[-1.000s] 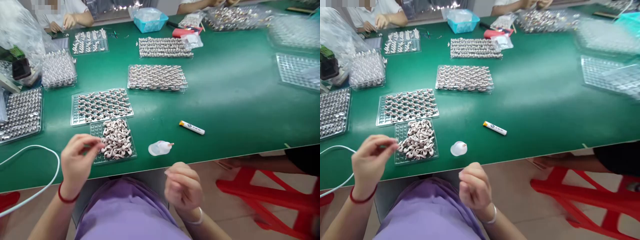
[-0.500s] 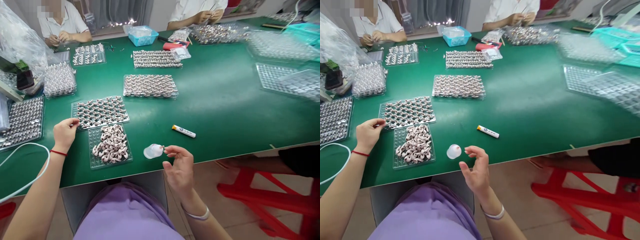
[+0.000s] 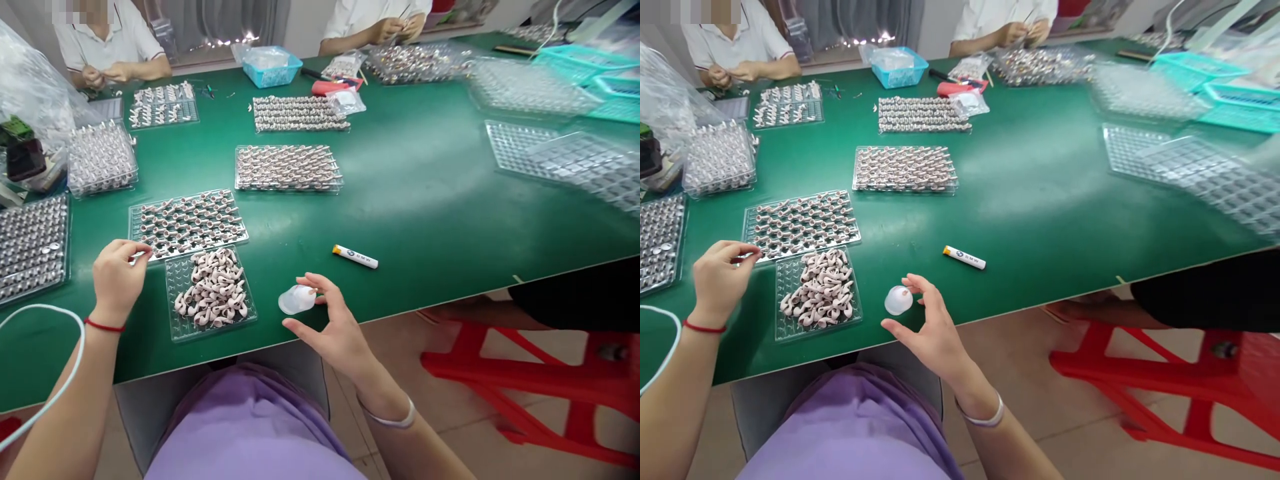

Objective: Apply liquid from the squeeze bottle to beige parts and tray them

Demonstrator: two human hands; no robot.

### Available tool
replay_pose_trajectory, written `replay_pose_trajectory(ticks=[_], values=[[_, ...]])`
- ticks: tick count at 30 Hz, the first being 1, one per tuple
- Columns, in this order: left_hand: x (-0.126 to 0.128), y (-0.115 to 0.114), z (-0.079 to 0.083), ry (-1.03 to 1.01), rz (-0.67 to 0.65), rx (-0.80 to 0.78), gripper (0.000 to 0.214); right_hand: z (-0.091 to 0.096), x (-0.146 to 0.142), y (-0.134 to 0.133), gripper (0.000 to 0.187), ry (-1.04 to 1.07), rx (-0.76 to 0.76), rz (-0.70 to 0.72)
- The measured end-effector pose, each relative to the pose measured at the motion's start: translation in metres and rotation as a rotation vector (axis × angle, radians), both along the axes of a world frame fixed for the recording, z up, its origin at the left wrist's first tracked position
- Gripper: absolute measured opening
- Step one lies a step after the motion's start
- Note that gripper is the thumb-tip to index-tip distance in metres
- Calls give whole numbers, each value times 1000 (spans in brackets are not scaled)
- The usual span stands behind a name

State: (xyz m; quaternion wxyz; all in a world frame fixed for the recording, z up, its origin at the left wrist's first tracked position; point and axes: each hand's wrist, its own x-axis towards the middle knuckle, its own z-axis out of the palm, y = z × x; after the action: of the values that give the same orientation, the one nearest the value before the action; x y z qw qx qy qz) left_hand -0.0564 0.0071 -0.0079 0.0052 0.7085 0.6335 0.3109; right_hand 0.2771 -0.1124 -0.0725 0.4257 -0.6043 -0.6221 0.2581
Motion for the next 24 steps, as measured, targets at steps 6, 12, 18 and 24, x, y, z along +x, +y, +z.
replay_pose_trajectory(ticks=[6, 12, 18, 24], values=[[53, -7, 5, 23, -254, -165, 22, 3, -5, 6, 40, -9, -48, 0], [66, -1, 6, 137, -335, -272, 14, 1, -5, 7, 37, 10, -27, -14], [61, -13, 8, 191, -275, -225, 13, 4, -9, 7, 39, 53, 30, 0], [43, -58, 8, -53, -175, -194, 9, 16, -29, -3, 43, 241, 20, 247]])
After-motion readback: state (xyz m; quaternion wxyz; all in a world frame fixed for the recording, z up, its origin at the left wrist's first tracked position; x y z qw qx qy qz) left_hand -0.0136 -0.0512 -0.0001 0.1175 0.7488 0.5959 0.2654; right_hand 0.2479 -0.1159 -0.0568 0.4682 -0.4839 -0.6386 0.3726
